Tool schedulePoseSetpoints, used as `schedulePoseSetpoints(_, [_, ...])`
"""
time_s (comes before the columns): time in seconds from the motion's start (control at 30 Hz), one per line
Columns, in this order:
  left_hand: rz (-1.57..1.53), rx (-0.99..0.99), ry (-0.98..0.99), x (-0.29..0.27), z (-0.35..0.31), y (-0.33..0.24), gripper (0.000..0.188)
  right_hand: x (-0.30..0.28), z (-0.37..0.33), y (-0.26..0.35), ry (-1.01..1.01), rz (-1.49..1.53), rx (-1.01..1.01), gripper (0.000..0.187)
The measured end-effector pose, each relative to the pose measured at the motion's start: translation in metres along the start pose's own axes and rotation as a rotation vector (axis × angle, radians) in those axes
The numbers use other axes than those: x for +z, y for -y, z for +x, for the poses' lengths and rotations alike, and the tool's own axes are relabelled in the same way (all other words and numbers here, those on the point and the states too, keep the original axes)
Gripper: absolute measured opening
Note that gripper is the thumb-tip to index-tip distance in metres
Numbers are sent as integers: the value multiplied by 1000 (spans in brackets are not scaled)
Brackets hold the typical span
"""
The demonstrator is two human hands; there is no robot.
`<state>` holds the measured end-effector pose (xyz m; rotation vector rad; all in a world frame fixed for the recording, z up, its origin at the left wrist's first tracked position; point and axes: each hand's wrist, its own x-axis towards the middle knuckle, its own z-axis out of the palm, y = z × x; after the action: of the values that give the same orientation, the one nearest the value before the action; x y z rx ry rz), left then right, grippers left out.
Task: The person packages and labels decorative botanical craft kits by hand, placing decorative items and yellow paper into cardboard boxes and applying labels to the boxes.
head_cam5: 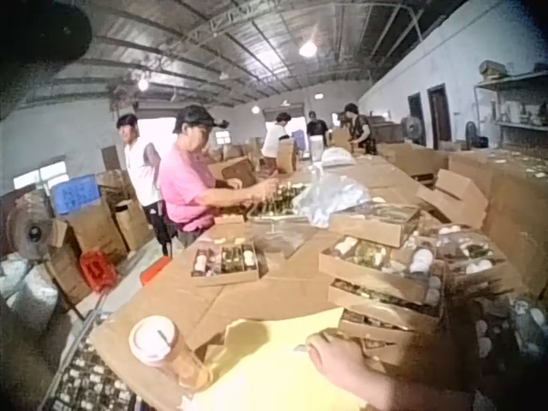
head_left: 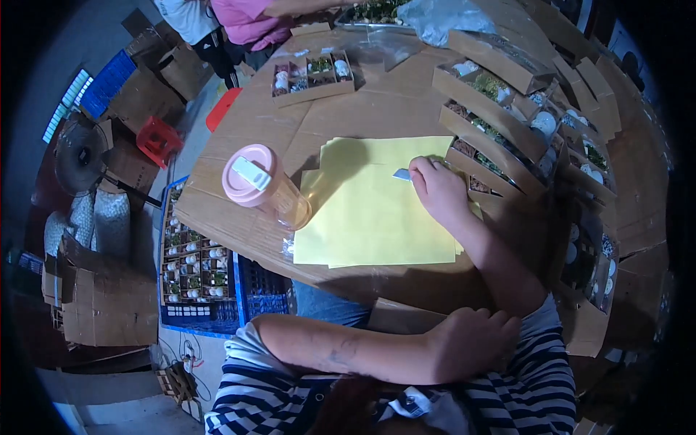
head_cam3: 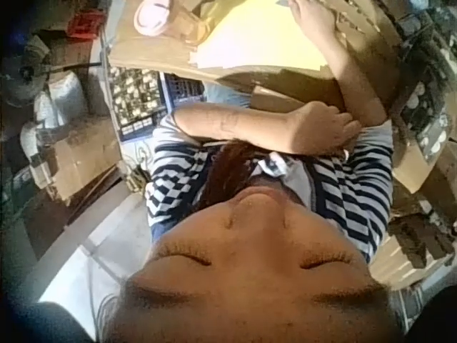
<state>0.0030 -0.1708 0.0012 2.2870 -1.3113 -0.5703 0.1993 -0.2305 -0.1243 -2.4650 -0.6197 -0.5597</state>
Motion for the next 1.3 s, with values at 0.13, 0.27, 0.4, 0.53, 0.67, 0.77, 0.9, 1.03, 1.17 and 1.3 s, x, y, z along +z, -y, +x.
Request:
schedulePoseSetpoints(0.13, [-642,148,-86,-14,-9,51,62,-12,2,9,29,109,45,17])
schedulePoseSetpoints(0.27, [-392,-221,-528,-43,-46,146,25,-14,2,5,-72,87,-95,27])
schedulePoseSetpoints(0.4, [-25,-480,-693,-26,-70,201,40,-9,2,8,-117,-13,-179,31])
schedulePoseSetpoints(0.53, [100,-409,-763,-12,-67,200,38,-11,1,12,-81,-41,-194,29])
schedulePoseSetpoints(0.67, [167,-371,-789,-9,-65,201,33,-8,-1,11,5,45,-170,26])
schedulePoseSetpoints(0.77, [124,-384,-778,-10,-64,200,29,-8,-2,11,46,126,-138,26])
schedulePoseSetpoints(0.9, [80,-425,-779,-16,-60,197,20,-6,-2,10,70,128,-108,28])
schedulePoseSetpoints(1.03, [-281,-405,-794,-14,-65,202,14,-4,-2,10,33,124,-97,28])
schedulePoseSetpoints(1.17, [-766,-275,-945,-10,-78,191,34,-6,-2,8,49,79,-96,27])
schedulePoseSetpoints(1.3, [-240,-357,-836,18,-84,179,75,-7,-1,4,105,81,-227,24])
